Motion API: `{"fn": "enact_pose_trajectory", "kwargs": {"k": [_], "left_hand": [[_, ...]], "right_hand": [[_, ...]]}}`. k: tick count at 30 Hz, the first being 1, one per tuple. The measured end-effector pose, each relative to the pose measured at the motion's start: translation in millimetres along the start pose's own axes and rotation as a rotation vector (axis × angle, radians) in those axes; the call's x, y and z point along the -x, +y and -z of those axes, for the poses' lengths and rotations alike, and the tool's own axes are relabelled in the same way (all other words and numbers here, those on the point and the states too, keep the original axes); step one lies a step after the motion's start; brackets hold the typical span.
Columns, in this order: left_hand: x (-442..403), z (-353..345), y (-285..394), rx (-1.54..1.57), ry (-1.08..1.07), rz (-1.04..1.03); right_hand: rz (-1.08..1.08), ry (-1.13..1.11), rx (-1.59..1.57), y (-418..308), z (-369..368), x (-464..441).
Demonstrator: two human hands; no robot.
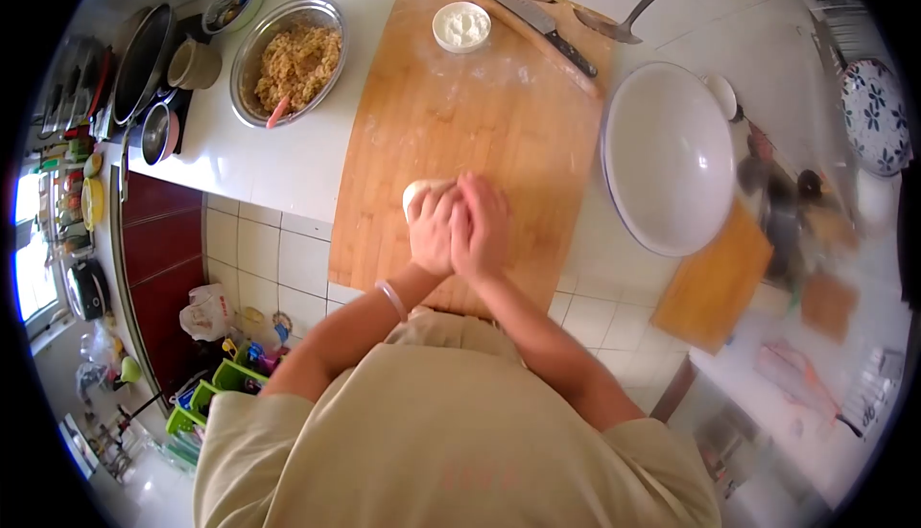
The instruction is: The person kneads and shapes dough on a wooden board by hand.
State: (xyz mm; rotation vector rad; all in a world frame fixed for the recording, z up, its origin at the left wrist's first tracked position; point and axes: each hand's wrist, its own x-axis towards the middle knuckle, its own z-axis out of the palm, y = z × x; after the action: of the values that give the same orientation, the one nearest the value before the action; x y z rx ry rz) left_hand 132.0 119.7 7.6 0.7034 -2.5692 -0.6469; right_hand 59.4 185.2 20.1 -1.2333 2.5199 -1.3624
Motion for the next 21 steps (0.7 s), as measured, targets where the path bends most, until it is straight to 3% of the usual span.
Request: {"fn": "enact_pose_trajectory", "kwargs": {"k": [2, 5, 12, 14, 16, 19, 21], "left_hand": [[15, -13, -8, -0.011, 0.129, -0.165], [5, -33, -18, -0.025, 0.162, -0.216], [-85, -51, -28, -0.051, 0.079, -0.136], [-114, -58, -29, -0.024, 0.14, -0.174], [-127, -67, -30, -0.003, 0.094, -0.08], [-144, -72, -36, -0.135, -0.044, -0.097], [-153, -66, -31, -0.141, -0.241, 0.081]], "right_hand": [[0.032, 0.005, -0.007, 12, 2, 23], [0.072, -0.014, -0.016, 33, -2, 13], [0.092, 0.106, -0.08, 77, -28, -61], [-0.025, 0.135, -0.108, 86, -31, -78], [-0.135, 0.16, -0.093, 104, -45, -87], [-0.411, 0.171, -0.153, 104, -54, -112], [-0.382, 0.176, -0.244, 113, -51, -120]]}}
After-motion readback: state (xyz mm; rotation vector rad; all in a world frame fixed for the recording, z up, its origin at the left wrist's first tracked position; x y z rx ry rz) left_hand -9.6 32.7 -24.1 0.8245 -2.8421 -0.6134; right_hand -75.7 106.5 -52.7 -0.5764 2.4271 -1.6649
